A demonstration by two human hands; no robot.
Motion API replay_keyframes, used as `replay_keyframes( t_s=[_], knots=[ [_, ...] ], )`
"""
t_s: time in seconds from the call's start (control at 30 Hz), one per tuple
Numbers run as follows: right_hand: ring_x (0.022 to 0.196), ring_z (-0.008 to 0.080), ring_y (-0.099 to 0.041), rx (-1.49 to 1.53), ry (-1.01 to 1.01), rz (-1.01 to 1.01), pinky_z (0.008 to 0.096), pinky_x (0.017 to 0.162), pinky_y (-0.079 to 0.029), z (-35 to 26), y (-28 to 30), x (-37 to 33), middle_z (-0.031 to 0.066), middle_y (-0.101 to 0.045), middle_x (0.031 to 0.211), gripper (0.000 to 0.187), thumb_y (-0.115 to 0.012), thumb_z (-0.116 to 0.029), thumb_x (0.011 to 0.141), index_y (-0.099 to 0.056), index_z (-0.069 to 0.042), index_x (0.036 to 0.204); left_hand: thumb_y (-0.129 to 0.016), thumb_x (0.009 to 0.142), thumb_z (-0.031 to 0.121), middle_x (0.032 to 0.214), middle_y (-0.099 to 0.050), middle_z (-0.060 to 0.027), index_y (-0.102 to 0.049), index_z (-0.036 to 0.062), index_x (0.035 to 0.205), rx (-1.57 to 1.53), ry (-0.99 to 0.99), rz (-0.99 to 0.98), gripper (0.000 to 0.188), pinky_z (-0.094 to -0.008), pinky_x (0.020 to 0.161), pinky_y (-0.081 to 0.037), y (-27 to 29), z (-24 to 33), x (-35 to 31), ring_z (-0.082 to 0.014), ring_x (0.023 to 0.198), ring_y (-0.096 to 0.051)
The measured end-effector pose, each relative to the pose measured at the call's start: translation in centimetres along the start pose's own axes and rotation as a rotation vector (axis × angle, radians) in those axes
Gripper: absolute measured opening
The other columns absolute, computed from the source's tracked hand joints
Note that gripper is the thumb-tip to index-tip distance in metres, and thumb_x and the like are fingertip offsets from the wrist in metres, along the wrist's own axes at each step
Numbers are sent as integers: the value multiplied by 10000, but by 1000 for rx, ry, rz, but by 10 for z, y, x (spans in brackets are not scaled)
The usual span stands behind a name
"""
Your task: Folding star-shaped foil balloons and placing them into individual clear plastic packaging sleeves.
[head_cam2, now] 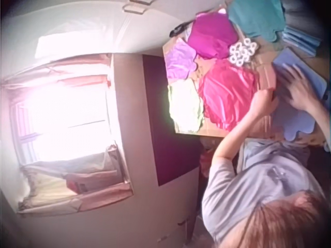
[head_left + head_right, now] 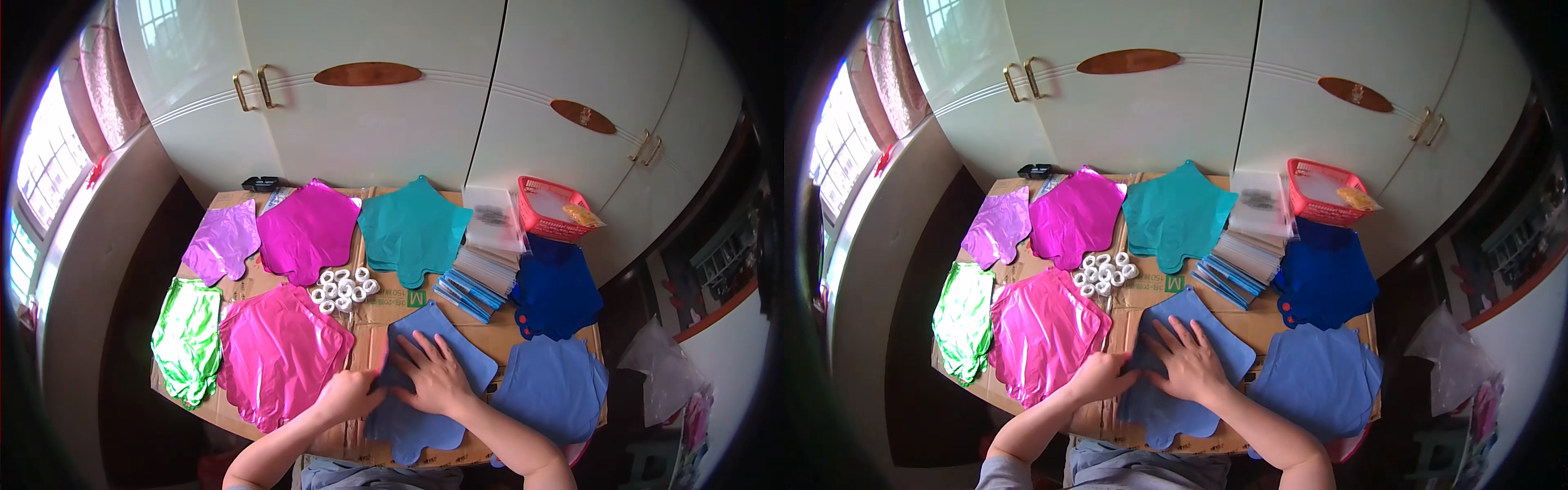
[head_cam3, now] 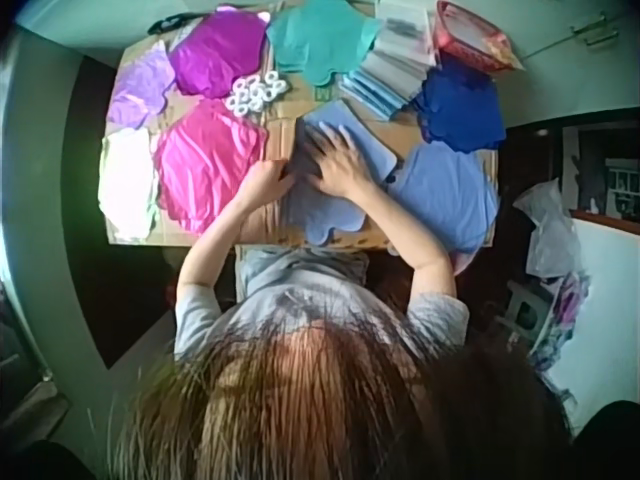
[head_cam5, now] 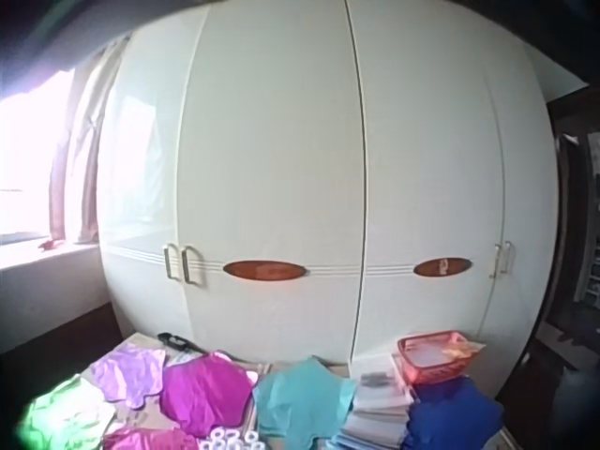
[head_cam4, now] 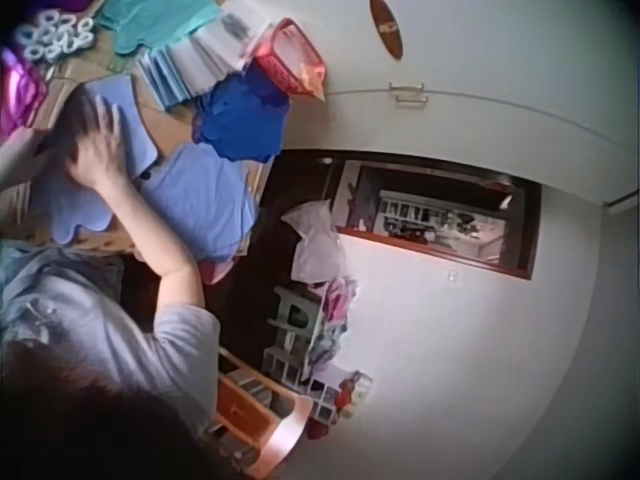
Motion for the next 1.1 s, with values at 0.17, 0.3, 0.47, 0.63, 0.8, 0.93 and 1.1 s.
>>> replay_keyframes(
  t_s=[0.17, 0.3, 0.47, 0.63, 0.8, 0.93, 1.1],
  knots=[
    [1366, 313, -347, -10, 22, -12, 542, 1116, -235, 2, -2, -1, 114, -467, 1410, 590, -639, -405, 786, -560, -125, 1299, -627, 772, 222, 669, -611, -190, -596, 9, 763, -82, -82, -62, 216, -454, 628, -504, -17, 24, 0, -379, 660, -626],
    [1363, 305, -353, 36, 26, 38, 533, 1121, -233, 3, -1, -2, 121, -511, 1360, 538, -630, -338, 781, -587, -81, 1251, -620, 758, 213, 662, -612, -179, -599, 9, 750, -64, -103, -70, 205, -449, 625, -504, -29, 26, 5, -368, 652, -628],
    [1359, 296, -358, 14, 0, -2, 485, 1137, -227, 12, -11, -2, 139, -509, 1351, 514, -615, -264, 775, -583, -42, 1238, -617, 751, 220, 661, -610, -181, -595, 8, 729, -29, -116, -78, 214, -449, 632, -503, -32, 26, 7, -367, 652, -627],
    [1344, 299, -375, 14, -5, -4, 475, 1129, -252, 13, -6, -1, 128, -482, 1386, 553, -620, -281, 786, -552, -55, 1285, -623, 751, 237, 685, -620, -178, -589, 14, 769, -8, -81, -78, 227, -455, 638, -507, -32, 23, 5, -370, 664, -632],
    [1351, 291, -365, 6, -7, 7, 483, 1128, -249, 7, 0, -1, 110, -463, 1408, 555, -635, -359, 806, -553, -129, 1305, -661, 769, 309, 688, -642, -174, -543, 27, 951, 28, 25, 84, 356, -466, 622, -538, -3, 20, -4, -381, 678, -655],
    [1375, 286, -328, 15, -14, -1, 543, 1124, -216, 4, 1, -1, 71, -424, 1451, 647, -655, -500, 780, -535, -188, 1334, -705, 759, 366, 649, -625, -217, -529, -41, 907, 95, 72, 140, 467, -473, 619, -536, 8, -8, 4, -395, 662, -653],
    [1405, 291, -271, -22, -2, -31, 604, 1120, -153, 3, -3, -3, 54, -372, 1491, 856, -648, -671, 697, -485, -186, 1383, -731, 729, 409, 690, -640, -239, -592, -45, 830, 208, 104, -13, 485, -473, 651, -543, 8, -10, 5, -404, 699, -662]
  ],
)
Point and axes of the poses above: each hand's wrist, its own x-axis towards the middle knuckle, its own y-axis out of the back of the hand, z = x × y, the point moved 7 cm from there along x, towards the middle knuckle
